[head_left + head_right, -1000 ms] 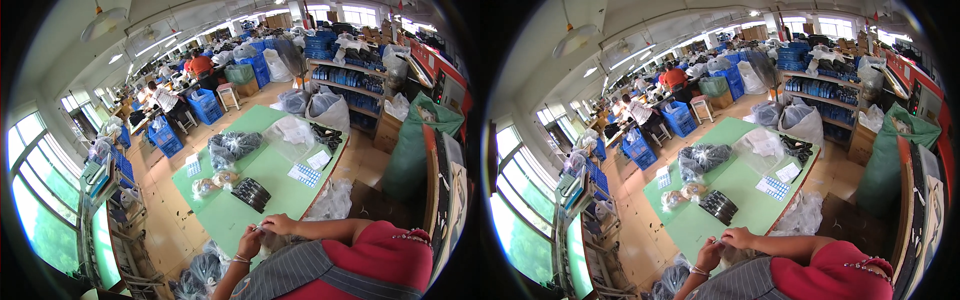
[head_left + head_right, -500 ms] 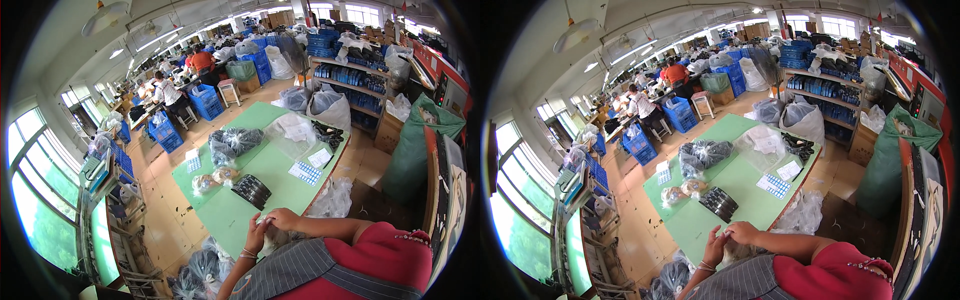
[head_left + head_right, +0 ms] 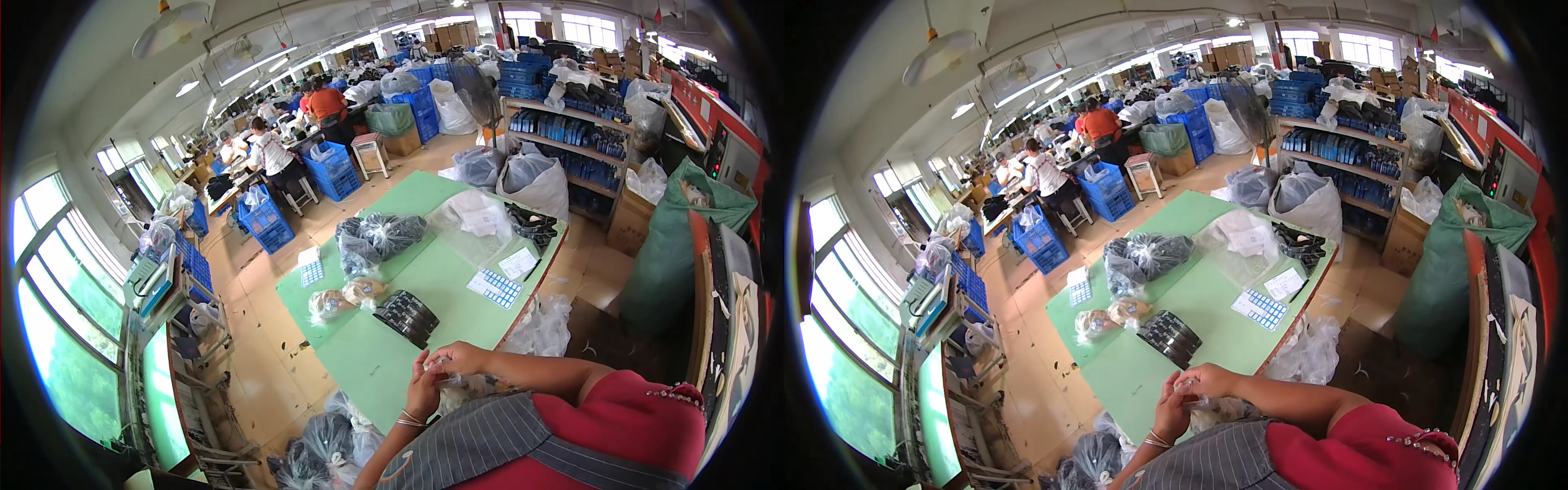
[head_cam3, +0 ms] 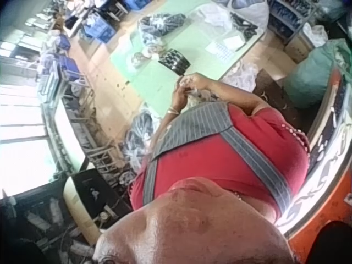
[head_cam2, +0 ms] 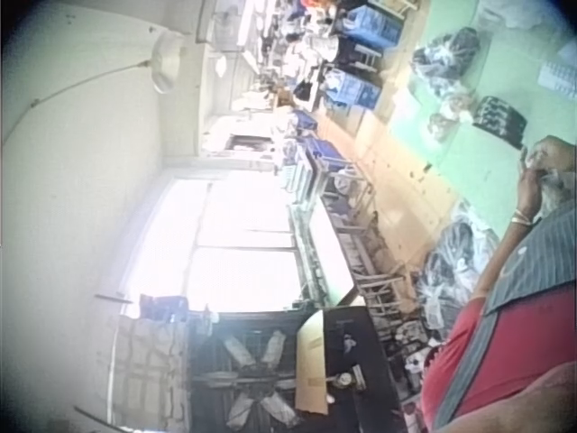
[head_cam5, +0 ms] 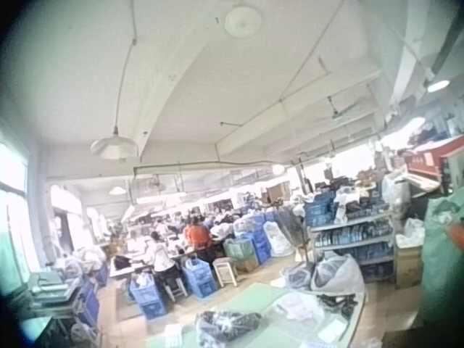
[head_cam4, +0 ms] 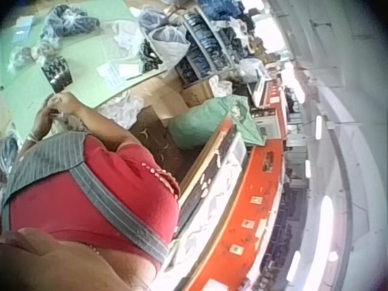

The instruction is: Packing beige shoe components into a plastic bag in a factory setting.

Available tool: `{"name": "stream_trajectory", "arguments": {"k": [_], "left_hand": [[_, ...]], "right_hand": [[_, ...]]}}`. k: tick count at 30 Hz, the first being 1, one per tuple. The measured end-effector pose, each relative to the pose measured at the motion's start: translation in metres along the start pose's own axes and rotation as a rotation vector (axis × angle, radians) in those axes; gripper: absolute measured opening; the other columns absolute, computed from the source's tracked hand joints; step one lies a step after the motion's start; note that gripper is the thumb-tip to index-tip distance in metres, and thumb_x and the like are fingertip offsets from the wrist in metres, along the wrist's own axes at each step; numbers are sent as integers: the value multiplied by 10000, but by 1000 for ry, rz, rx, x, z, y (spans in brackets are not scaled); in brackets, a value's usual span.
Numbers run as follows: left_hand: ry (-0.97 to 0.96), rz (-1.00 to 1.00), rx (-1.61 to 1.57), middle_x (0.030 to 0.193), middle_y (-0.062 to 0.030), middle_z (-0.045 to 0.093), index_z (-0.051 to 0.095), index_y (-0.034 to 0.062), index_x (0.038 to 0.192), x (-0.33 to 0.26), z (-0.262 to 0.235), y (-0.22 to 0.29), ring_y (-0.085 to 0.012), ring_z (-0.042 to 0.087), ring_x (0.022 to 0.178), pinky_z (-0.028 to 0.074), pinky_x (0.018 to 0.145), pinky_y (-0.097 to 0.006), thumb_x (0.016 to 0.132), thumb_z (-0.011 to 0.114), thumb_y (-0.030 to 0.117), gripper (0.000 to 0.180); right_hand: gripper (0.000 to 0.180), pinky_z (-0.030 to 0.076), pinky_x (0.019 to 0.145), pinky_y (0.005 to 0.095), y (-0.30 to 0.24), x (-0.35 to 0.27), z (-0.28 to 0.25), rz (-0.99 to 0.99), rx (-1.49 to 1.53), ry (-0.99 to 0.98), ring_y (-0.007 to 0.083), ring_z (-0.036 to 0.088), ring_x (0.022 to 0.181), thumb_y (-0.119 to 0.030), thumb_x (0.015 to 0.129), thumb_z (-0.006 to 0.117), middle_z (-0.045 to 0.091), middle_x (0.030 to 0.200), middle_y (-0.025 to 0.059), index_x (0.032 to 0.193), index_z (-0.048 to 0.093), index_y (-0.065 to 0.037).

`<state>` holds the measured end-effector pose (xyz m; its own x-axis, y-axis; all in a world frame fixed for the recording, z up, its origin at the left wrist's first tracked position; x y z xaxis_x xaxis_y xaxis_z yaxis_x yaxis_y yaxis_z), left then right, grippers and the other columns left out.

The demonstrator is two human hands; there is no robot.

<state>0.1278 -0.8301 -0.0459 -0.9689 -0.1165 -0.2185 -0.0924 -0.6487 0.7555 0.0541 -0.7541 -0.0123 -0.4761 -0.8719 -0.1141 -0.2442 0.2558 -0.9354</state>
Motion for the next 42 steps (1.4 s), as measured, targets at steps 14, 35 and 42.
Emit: {"name": "stream_trajectory", "arguments": {"k": [14,35,42], "left_hand": [[-236,167,708,869,-27,463,456,51,929,0,-5,-4,-105,422,700,392,665,-250,941,355,291,261],[-221,-100,316,865,-15,560,568,-9,1070,10,6,-22,-123,509,851,392,808,-263,894,505,168,257],[-159,-92,-271,830,-31,554,486,-38,1158,19,-13,-16,-149,508,808,389,809,-279,872,484,128,330]], "right_hand": [[340,446,714,260,42,-1,-28,185,141,419,96,545,800,-341,852,571,616,849,58,954,577,-17],[269,458,632,293,28,-12,-21,63,87,522,140,574,683,-230,837,579,601,769,86,966,566,6],[172,445,725,353,-25,-49,-27,-305,-380,450,295,558,796,-131,826,509,579,811,138,912,626,-39]]}}
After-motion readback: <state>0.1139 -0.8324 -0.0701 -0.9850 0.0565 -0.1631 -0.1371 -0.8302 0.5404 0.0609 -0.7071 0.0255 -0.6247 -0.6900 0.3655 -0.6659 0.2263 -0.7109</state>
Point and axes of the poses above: each hand's wrist, its own x-axis towards the middle knuckle, its own z-axis out of the palm, y = z × x, the point moved 6 cm from there along x, towards the middle knuckle
